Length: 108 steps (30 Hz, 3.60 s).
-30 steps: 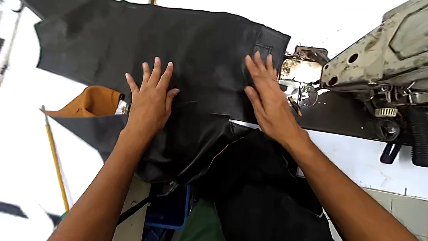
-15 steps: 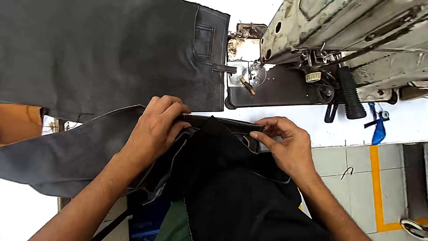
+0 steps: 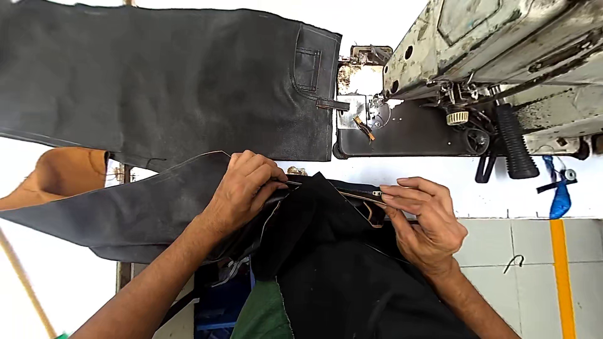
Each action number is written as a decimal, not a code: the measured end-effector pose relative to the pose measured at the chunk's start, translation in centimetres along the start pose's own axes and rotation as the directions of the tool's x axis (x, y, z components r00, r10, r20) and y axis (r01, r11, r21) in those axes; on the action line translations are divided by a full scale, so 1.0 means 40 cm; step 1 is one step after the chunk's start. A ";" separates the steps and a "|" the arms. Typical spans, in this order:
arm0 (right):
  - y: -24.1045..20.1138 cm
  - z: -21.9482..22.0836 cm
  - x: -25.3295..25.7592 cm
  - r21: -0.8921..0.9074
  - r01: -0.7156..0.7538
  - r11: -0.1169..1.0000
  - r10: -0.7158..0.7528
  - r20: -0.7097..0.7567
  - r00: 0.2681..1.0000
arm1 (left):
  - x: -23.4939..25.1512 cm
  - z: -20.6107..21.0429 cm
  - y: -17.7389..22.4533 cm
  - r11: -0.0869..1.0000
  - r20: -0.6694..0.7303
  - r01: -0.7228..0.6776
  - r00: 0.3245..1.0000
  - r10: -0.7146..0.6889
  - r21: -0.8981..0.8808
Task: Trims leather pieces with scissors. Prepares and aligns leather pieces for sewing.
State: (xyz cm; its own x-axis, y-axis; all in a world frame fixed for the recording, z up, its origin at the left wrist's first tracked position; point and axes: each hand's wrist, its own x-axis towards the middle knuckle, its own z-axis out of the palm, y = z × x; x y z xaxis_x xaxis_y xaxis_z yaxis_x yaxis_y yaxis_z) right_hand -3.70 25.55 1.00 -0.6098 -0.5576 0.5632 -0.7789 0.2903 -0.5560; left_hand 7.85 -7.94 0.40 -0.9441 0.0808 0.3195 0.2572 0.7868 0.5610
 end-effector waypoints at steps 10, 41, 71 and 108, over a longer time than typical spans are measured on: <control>-0.121 0.049 0.105 0.320 -0.756 0.571 0.641 0.401 0.654 | -0.062 -0.213 0.133 0.886 0.106 0.461 0.885 -0.454 -0.057; -0.092 0.187 0.228 0.194 -0.971 0.139 0.875 0.435 0.212 | 0.006 -0.186 -0.077 0.758 0.185 0.631 0.735 -0.652 0.164; -0.095 0.212 0.201 -0.242 0.081 0.967 0.041 0.461 0.887 | 0.006 -0.184 -0.085 0.731 0.205 0.669 0.703 -0.681 0.135; -0.161 0.297 0.357 -0.190 0.172 0.967 0.037 0.766 0.641 | 0.099 -0.213 -0.106 0.628 0.464 0.736 0.477 -0.746 0.253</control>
State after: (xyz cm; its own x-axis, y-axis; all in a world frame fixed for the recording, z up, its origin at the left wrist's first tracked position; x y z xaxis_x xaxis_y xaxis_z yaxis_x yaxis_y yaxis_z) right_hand -5.66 6.49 5.35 -0.3078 -0.9428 -0.1278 -0.8854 0.3330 -0.3244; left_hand 4.76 -16.15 5.80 -0.7382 -0.2644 -0.6206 -0.5853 0.7086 0.3942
